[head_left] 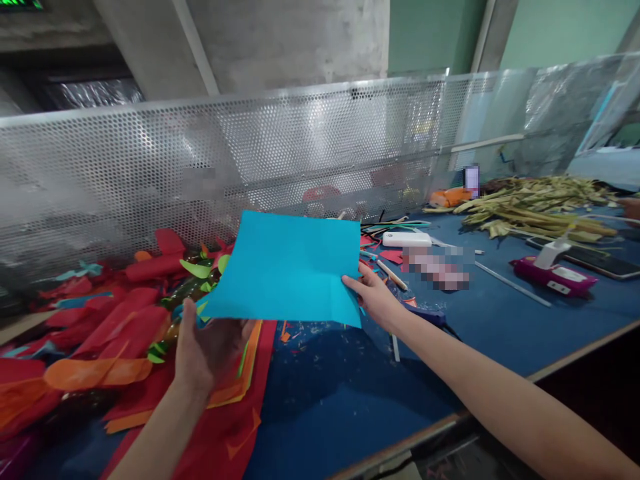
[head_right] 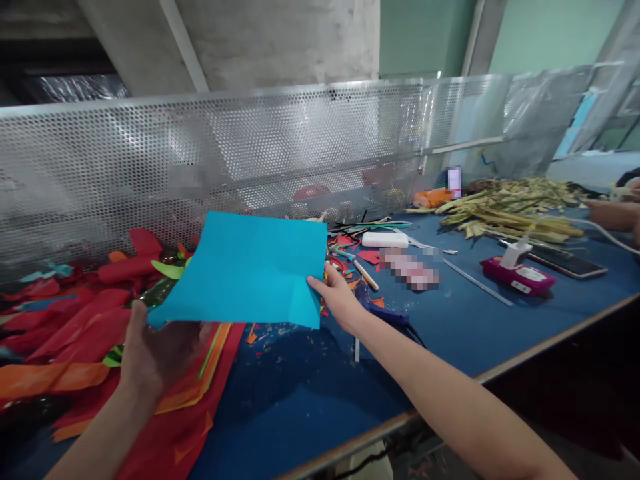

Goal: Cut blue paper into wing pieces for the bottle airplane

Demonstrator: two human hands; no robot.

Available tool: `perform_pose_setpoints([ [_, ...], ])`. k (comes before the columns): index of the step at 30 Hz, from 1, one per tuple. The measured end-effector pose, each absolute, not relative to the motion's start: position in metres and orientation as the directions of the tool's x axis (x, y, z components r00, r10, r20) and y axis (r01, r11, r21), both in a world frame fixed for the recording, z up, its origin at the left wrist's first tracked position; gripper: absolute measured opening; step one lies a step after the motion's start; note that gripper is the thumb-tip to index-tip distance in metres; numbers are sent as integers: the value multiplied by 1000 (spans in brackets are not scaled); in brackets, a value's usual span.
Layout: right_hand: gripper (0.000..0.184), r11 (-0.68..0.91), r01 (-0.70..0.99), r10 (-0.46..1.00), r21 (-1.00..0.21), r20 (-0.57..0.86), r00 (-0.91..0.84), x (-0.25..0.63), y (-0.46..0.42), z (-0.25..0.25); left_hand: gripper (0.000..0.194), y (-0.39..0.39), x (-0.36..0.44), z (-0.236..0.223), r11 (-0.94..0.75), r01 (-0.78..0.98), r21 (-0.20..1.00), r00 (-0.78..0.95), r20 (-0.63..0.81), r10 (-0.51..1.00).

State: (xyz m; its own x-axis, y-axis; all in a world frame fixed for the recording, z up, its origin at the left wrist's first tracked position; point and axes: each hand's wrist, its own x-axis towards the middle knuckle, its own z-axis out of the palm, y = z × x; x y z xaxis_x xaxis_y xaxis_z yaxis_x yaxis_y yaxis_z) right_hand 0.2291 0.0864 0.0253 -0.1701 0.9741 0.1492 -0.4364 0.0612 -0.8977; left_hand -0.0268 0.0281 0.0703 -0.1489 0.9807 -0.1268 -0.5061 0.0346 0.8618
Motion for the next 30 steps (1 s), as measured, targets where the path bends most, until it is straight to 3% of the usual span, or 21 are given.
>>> perform_pose_setpoints([
  [3,44,24,-498,984,-867,109,-141,229,85,27,97,21,-14,66,100,-528,843,39,-94,995],
  [4,44,17,-487,984,-873,100,-145,228,84,26,102,19,-9,64,141,-483,864,131,-88,987],
  [6,43,16,-444,980,-896,103,-172,226,83,25,99,15,1,56,180,-383,906,272,-76,959],
  [8,43,6,-401,972,-916,100,-212,223,80,24,90,13,10,48,196,-358,913,276,-97,956],
  [13,37,-82,-337,971,-938,2,-241,218,76,19,52,8,24,38,292,-329,898,47,-293,955],
  [20,20,-200,-331,952,-922,-103,-288,218,84,8,56,11,28,36,238,-317,918,-70,-273,959],
  [22,23,-214,-280,949,-936,-131,-288,219,87,6,51,12,26,34,267,-305,914,-90,-306,948],
  [26,34,-135,-185,962,-973,-84,-260,220,91,7,42,15,20,32,258,-302,918,-103,-301,948],
  [30,23,10,2,983,-1000,9,-184,228,98,9,44,18,18,31,217,-324,921,-135,-272,953],
])
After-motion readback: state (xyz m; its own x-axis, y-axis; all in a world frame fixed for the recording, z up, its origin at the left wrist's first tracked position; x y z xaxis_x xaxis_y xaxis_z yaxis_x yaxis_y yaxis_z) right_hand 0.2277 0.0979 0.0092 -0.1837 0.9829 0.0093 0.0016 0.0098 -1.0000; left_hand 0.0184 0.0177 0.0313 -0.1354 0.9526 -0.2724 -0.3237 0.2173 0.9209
